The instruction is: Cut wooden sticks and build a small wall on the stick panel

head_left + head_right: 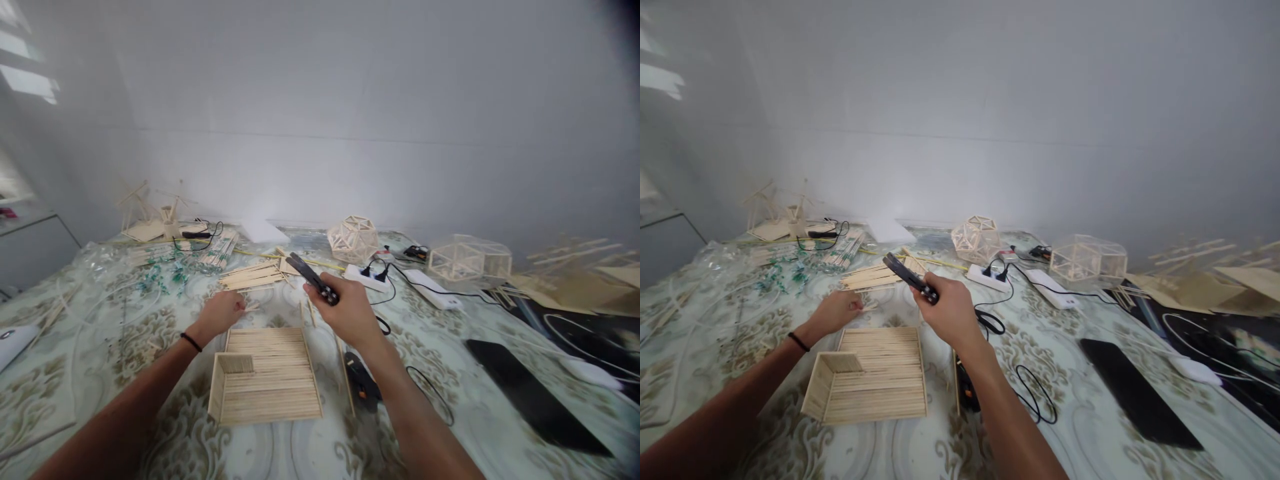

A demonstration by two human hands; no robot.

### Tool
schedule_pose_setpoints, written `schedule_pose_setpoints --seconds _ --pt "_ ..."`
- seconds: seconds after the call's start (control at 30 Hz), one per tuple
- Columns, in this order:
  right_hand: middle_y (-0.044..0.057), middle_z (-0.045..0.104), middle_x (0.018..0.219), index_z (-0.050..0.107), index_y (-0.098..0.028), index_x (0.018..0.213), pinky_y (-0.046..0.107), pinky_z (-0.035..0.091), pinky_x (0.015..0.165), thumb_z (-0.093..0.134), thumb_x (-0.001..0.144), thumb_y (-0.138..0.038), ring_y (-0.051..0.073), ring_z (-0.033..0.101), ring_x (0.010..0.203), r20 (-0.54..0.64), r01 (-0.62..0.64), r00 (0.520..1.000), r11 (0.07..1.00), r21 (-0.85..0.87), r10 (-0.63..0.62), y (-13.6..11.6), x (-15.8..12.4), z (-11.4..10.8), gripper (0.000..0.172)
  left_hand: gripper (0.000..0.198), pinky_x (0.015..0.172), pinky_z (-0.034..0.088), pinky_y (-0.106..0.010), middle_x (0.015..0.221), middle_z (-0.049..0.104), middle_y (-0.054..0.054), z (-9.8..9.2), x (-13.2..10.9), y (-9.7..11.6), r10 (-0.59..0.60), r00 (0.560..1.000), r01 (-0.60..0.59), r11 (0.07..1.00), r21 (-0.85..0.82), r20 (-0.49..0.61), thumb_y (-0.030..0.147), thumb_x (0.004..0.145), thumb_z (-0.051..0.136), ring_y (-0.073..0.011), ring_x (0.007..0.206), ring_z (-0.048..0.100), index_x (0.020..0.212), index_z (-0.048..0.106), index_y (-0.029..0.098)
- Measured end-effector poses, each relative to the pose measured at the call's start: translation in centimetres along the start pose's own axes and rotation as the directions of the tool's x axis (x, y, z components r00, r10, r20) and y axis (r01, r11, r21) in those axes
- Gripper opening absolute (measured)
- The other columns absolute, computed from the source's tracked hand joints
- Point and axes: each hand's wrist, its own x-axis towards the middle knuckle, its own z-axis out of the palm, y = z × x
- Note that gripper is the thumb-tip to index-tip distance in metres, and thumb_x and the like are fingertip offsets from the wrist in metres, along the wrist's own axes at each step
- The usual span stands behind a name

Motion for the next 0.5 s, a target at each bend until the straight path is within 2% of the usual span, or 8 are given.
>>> schedule_pose_setpoints --seconds 0.27,0.33,0.43,0.5 --pt "-0.003 0.053 0.058 0.051 -0.022 0.064 0.026 0.029 0.056 0.06 0.086 -0.044 0.013 0.044 0.055 0.006 -0.011 1.0 0.999 0.042 0.011 -0.5 0.0 -0.5 0.032 0.012 0.069 0.046 -0.024 0.079 0.078 -0.003 -0.1 0.6 -1.2 0.081 0.996 -0.078 0.995 -0.063 0.042 0.019 0.078 0.066 -0.0199 0.078 0.071 0.078 0.079 0.02" --pt "-0.003 0.053 0.059 0.05 -0.022 0.064 0.026 0.029 0.056 0.06 0.086 -0.044 0.013 0.043 0.055 0.007 -0.01 1.0 0.999 0.049 0.01 -0.5 0.1 -0.6 0.033 0.015 0.074 0.048 -0.024 0.084 0.079 -0.003 -0.5 1.2 -1.9 0.077 0.997 -0.076 0.994 -0.073 0.009 0.022 0.081 0.063 -0.0196 0.082 0.071 0.082 0.078 0.019" --pt "-0.004 0.051 0.058 0.049 -0.022 0.063 0.026 0.028 0.056 0.06 0.087 -0.044 0.013 0.041 0.055 0.01 -0.014 1.0 0.998 0.059 0.014 -0.4 0.1 -0.7 0.034 0.023 0.084 0.048 -0.029 0.099 0.077 -0.01 -0.8 1.9 -3.0 0.017 0.995 -0.023 0.998 -0.055 -0.102 0.023 0.088 0.054 -0.0236 0.094 0.069 0.091 0.076 0.015" --pt "-0.004 0.049 0.057 0.049 -0.022 0.063 0.026 0.028 0.056 0.06 0.087 -0.044 0.012 0.041 0.055 0.01 -0.022 1.0 0.997 0.069 0.021 -0.4 0.1 -0.7 0.034 0.024 0.087 0.048 -0.032 0.101 0.075 -0.012 -0.7 2.1 -3.6 -0.021 0.989 0.014 0.999 -0.047 -0.146 0.023 0.089 0.051 -0.0252 0.097 0.068 0.093 0.073 0.014"
